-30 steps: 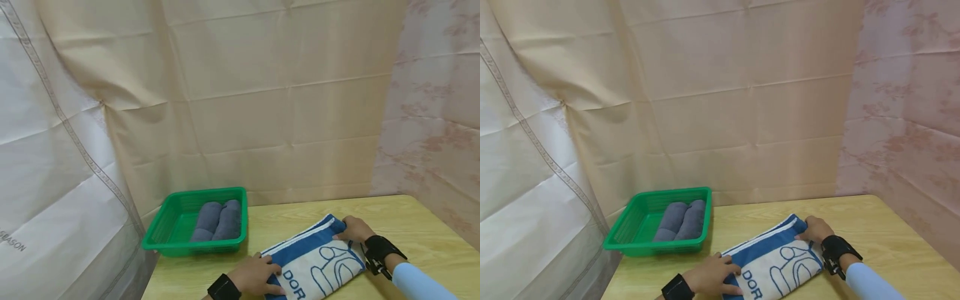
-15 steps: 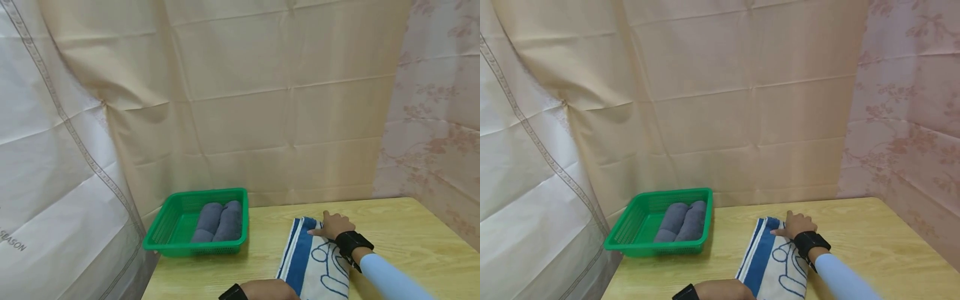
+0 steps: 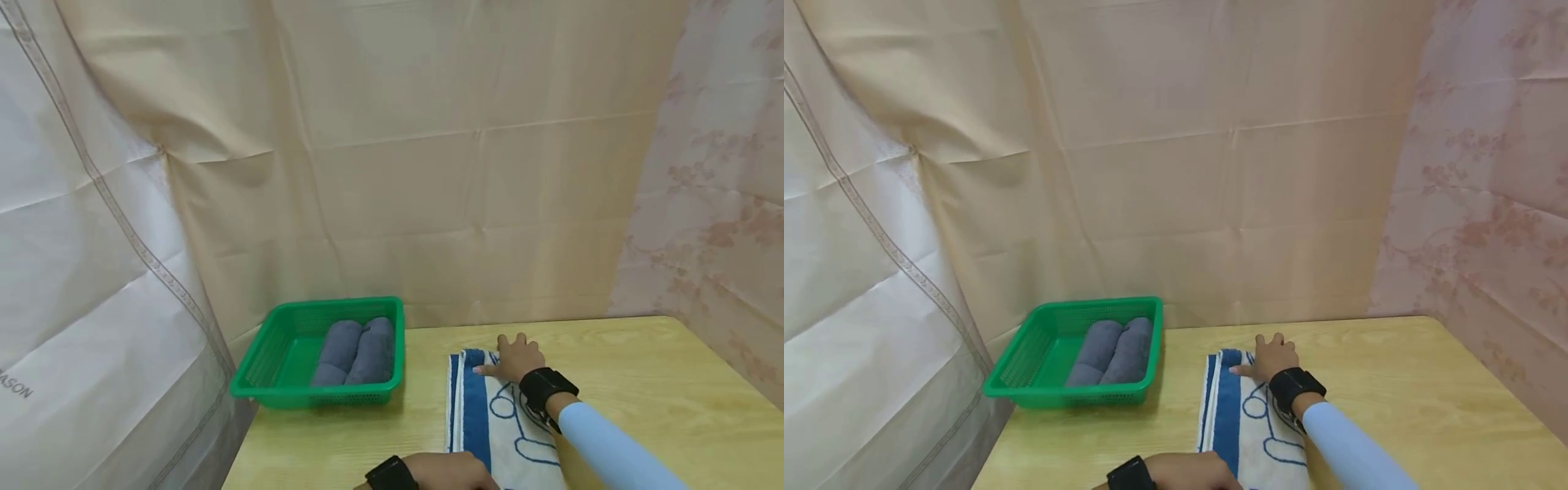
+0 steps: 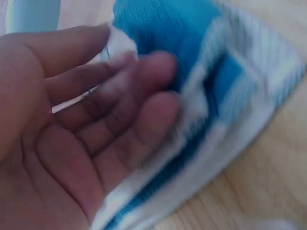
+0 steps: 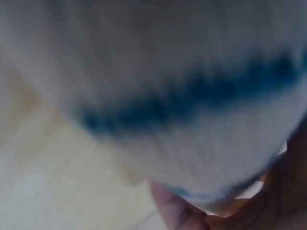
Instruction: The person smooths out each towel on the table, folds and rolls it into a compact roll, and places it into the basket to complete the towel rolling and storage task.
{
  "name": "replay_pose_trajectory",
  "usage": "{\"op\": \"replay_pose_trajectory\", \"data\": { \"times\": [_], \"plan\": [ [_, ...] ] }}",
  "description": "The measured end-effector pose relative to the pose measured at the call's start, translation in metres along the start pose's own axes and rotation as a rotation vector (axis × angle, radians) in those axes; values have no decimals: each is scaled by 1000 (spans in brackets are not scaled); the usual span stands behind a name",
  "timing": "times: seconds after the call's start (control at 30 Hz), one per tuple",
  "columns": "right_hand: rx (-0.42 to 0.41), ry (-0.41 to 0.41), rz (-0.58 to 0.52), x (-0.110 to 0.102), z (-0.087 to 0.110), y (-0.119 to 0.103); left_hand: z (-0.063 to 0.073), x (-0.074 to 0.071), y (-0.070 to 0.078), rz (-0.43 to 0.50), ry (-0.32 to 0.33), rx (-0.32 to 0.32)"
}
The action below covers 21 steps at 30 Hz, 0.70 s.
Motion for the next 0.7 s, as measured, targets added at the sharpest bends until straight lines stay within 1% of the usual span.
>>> {"op": "replay_pose_trajectory", "data": {
  "times": [0.03, 0.1, 0.13, 0.17, 0.2, 0.27, 0.33, 0.4, 0.47, 0.5, 0.57, 0.63, 0.7],
  "plan": [
    [-11, -5, -35, 0, -1, 3, -1, -4, -3, 69, 33, 6],
    [-30, -32, -132, 0, -3, 10, -2, -14, -11, 207, 127, 14],
    [-40, -50, -197, -1, -2, 14, -3, -20, -16, 250, 190, 11],
    [-47, -70, -264, -4, -1, 19, -3, -26, -20, 252, 258, 4],
    [-45, -90, -338, -7, -1, 24, -3, -33, -24, 236, 330, -13],
    [-17, -131, -499, -16, 1, 36, -4, -51, -30, 156, 488, -56],
    [29, -194, -656, -23, 4, 49, -7, -68, -35, 24, 641, -105],
    [92, -254, -770, -26, 8, 60, -10, -82, -40, -120, 768, -159],
    [131, -309, -832, -26, 11, 66, -13, -90, -45, -223, 874, -216],
    [138, -322, -840, -25, 12, 68, -15, -94, -49, -257, 916, -242],
    [144, -324, -827, -23, 14, 69, -18, -99, -57, -283, 981, -295],
    [148, -314, -811, -19, 15, 68, -21, -103, -66, -280, 1024, -343],
    [158, -297, -802, -16, 20, 64, -24, -105, -76, -251, 1043, -388]
  ]
}}
Point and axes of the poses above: each hand's wrist, its own z-axis away from the middle knuckle, its own x-axis out of the palm, y = z × x, the point moved 5 cm from there along -z, towards the middle knuckle, and after that the axes turned 5 degrees about x, right-handed, at the moved point
